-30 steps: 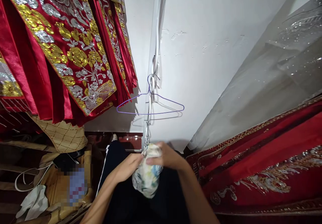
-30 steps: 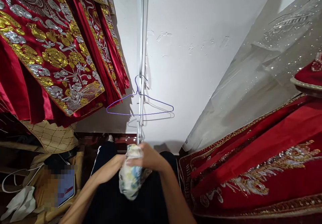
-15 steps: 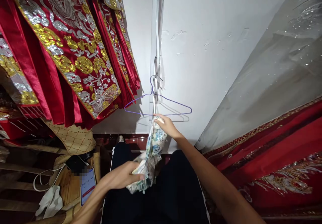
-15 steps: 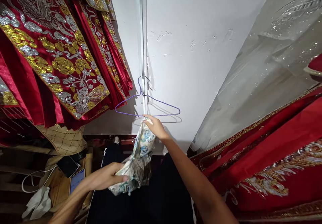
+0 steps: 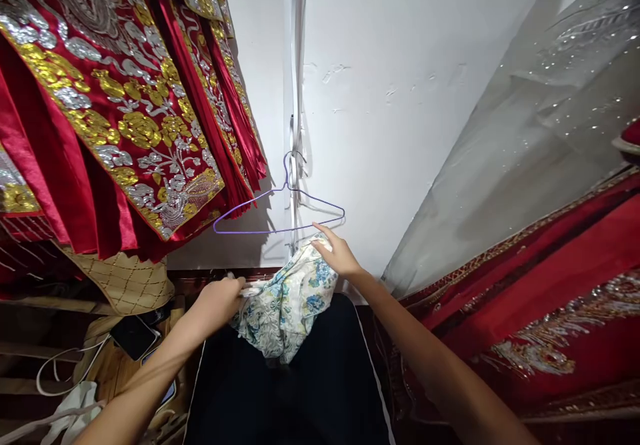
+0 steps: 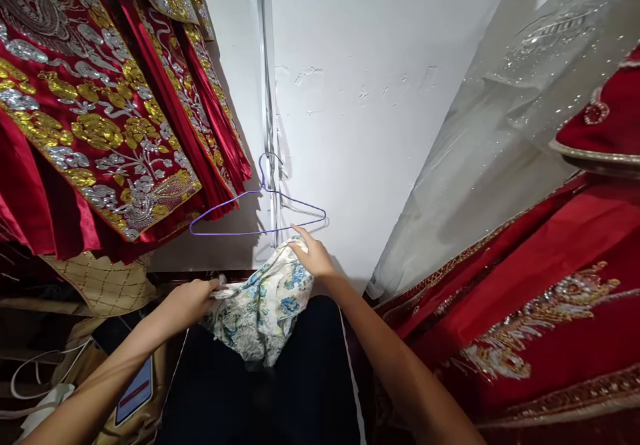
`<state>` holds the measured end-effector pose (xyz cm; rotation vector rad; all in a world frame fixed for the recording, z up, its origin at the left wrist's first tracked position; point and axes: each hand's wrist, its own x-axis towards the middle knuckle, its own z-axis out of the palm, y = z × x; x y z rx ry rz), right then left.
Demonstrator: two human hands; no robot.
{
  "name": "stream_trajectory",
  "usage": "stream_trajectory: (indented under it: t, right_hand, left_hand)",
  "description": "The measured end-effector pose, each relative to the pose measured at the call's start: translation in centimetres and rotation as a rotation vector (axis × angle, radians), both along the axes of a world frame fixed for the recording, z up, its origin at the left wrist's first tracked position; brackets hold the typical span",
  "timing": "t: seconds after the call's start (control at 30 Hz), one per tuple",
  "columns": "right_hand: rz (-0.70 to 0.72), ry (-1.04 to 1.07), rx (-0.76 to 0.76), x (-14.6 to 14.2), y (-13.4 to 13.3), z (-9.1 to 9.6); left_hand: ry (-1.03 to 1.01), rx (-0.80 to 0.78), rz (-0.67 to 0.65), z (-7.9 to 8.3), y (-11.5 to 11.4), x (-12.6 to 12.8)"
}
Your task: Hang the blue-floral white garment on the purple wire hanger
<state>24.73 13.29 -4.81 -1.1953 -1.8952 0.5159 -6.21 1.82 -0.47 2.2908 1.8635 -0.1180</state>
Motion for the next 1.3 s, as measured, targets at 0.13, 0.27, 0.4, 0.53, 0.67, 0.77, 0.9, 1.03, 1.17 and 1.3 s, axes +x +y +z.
stream_trajectory:
  t: [0.13, 0.27, 0.4, 0.53, 0.67, 0.77, 0.9, 1.03, 1.17, 1.3]
  right_hand:
    - [0.038, 0.052, 0.005, -1.3, 1.2, 0.6]
    - [0.045, -0.028, -0.088, -0.8, 1.0, 0.7]
    - [-0.035, -0.049, -0.091, 0.3, -1.2, 0.5]
    - [-0.093, -0.017, -0.062, -0.1, -3.3, 0.6]
    - [-0.126, 0.088, -0.018, -1.5, -4.0, 0.7]
    - [-0.147, 0.121, 0.0, -2.0, -3.9, 0.6]
    - [-0.18, 0.131, 0.003, -2.3, -3.8, 0.2]
    - [-0.202, 0.142, 0.007, -2.9, -3.4, -0.1]
    - [-0.193, 0.182, 0.012, -4.1, -3.3, -0.3]
    - [-0.211, 0.221, -0.017, -5.9, -4.1, -0.4]
  left_hand:
    - [0.023, 0.065, 0.0, 0.6, -0.3, 1.6]
    - [0.077, 0.054, -0.009, -0.4, -0.8, 1.1]
    - [0.138, 0.075, 0.003, -2.6, -1.4, -0.3]
    - [0.078, 0.204, -0.043, -3.8, 0.3, -2.6]
    - [-0.033, 0.327, 0.022, -3.0, 4.2, -5.2]
    - [-0.136, 0.477, -0.022, -1.6, 6.0, -6.3]
    - [-0.176, 0.594, -0.145, 0.2, 5.2, -7.1]
    - [-0.168, 0.58, -0.198, 0.9, 3.1, -7.9]
    - [-0.291, 0.638, -0.204, 1.7, 2.0, -7.4]
    - [-0.493, 0.689, -0.237, 4.2, 2.7, -4.2]
